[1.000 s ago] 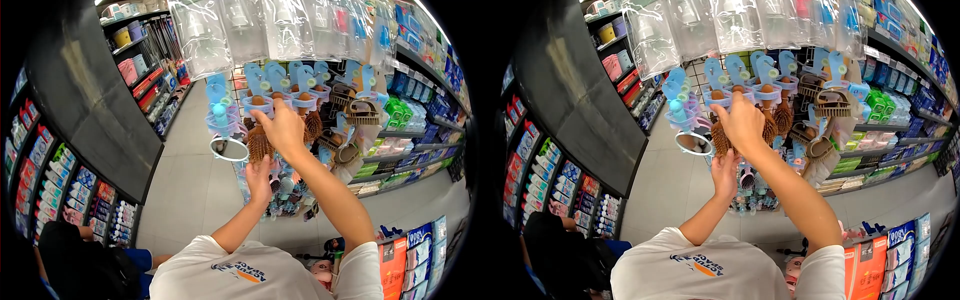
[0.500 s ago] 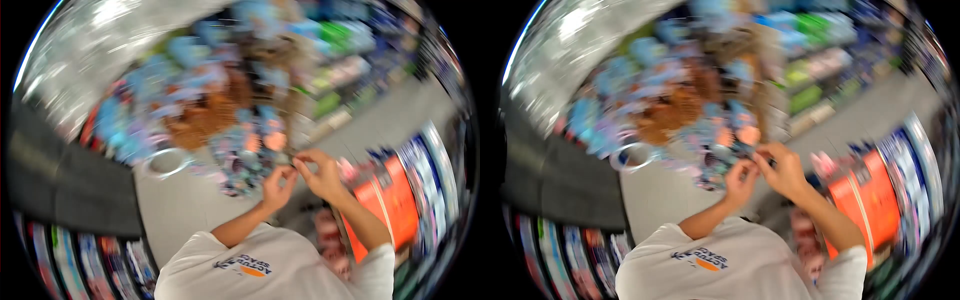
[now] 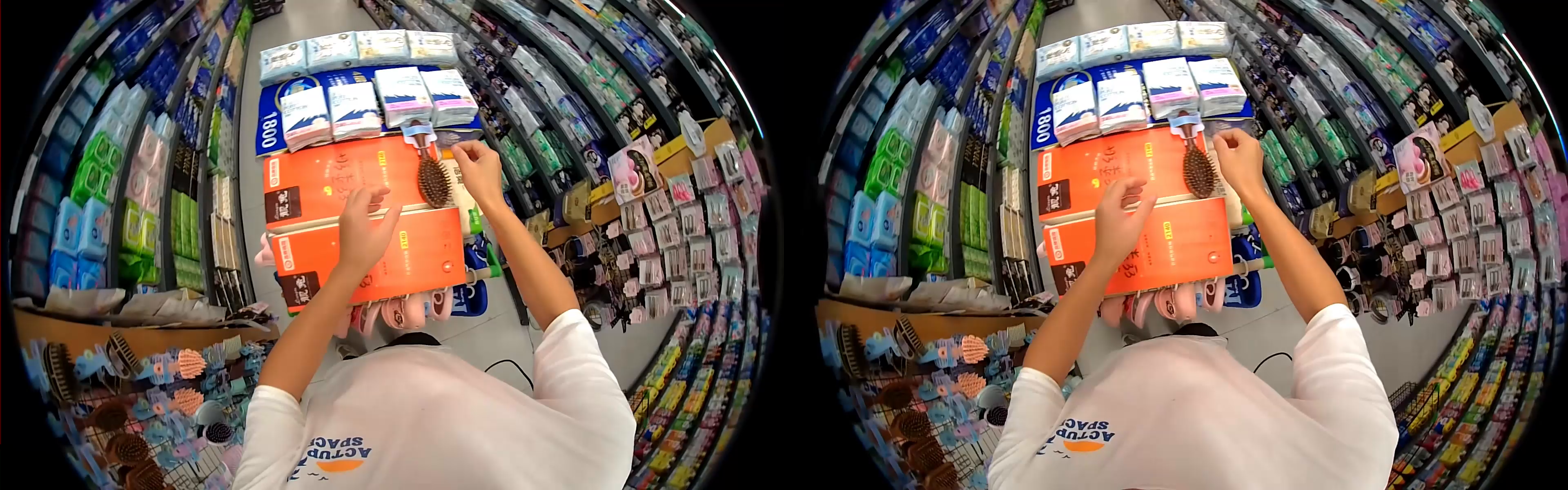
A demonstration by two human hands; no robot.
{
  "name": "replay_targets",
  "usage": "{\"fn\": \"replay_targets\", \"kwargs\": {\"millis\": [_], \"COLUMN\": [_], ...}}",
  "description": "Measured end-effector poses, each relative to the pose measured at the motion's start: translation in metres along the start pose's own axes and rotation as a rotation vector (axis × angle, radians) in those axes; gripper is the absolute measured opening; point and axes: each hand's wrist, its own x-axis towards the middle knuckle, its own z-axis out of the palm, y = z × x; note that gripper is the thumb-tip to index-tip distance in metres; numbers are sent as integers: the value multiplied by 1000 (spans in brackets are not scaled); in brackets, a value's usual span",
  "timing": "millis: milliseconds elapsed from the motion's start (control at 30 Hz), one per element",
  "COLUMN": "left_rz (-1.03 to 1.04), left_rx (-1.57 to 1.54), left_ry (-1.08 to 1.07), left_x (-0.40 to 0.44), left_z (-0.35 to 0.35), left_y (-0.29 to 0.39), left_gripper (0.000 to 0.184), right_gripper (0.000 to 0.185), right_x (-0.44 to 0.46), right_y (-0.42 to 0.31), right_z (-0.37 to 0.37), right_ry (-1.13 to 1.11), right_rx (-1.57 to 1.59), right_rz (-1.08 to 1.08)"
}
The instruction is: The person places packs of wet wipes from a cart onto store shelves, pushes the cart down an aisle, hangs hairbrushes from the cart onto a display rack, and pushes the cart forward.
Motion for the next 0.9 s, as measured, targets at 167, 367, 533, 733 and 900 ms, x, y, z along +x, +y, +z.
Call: {"fn": "replay_targets", "kwargs": {"millis": [167,367,533,733,900], "left_rz": [-464,-533,-649,-679,-714], "left_rx": [-63,-150,-620,-898,-1011], "left_ry": [-148,-83,-252,-260,-249], "left_x": [35,47,51,28,22], "left_z": [80,120,108,101,81], "left_y": [-16,-40,-8,14,20], "left_gripper": [61,62,47,34,31], "right_gripper": [29,32,37,42,46], "right_x": [-12,-26,-30,-36,7], "right_y": [62,58,58,35,30], "right_z": [-10,-6,-19,-49,-13], "right_ry": [-177,-307,-269,-368,-391], "right_rx": [261,359,357,456,342], "right_rz": [342,374,281,427,202]}}
